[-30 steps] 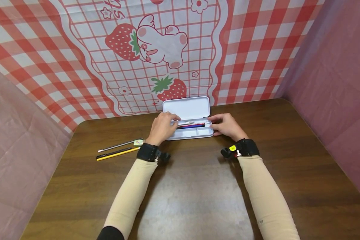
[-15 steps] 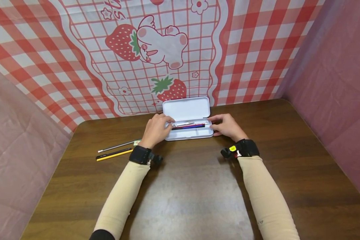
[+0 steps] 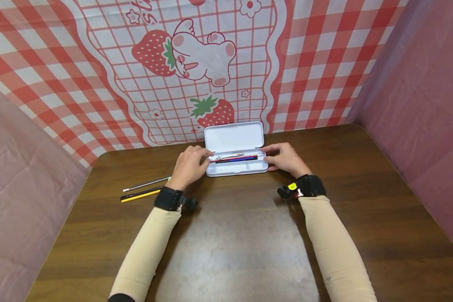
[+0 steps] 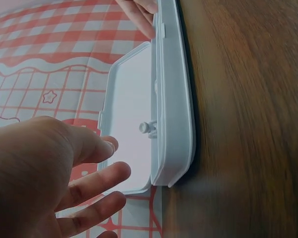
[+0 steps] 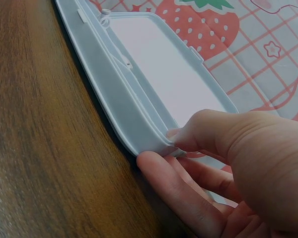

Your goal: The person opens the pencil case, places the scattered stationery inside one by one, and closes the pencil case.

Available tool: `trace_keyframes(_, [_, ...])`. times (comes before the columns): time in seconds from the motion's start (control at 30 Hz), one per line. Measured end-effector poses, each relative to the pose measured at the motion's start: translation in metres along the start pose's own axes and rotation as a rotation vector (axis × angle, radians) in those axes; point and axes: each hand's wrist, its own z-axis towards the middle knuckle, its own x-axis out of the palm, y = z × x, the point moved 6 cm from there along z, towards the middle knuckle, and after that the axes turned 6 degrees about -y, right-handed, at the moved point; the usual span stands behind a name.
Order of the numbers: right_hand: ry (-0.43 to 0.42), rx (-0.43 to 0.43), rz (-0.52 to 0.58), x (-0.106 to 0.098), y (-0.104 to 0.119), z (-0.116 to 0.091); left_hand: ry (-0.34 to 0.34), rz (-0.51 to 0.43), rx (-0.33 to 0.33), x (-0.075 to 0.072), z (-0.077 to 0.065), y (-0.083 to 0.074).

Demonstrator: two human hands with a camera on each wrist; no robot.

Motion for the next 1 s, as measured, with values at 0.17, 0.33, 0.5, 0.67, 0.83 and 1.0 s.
trace_keyframes(0.17, [0.0,-0.004,-0.003,0.0,0.001,-0.001,0.01,-0.024,0.008,-0.005,-0.006,0.005])
trace_keyframes(0.33, [-0.002,-0.007,-0.008,0.0,0.003,-0.002,0.019,-0.043,0.004,-0.01,-0.011,0.01])
trace_keyframes(0.5, [-0.008,-0.005,-0.011,-0.002,0.003,-0.002,0.033,-0.047,-0.011,-0.014,-0.015,0.015])
trace_keyframes(0.67, [-0.004,-0.007,-0.005,-0.001,0.003,-0.003,0.031,-0.043,-0.006,-0.019,-0.019,0.019])
trace_keyframes(0.83, [-0.006,-0.007,-0.005,-0.002,0.004,-0.004,0.022,-0.037,-0.003,-0.028,-0.023,0.023])
trace_keyframes(1.0, [-0.001,-0.002,-0.009,-0.002,0.003,-0.003,0.01,-0.039,-0.002,-0.037,-0.026,0.029])
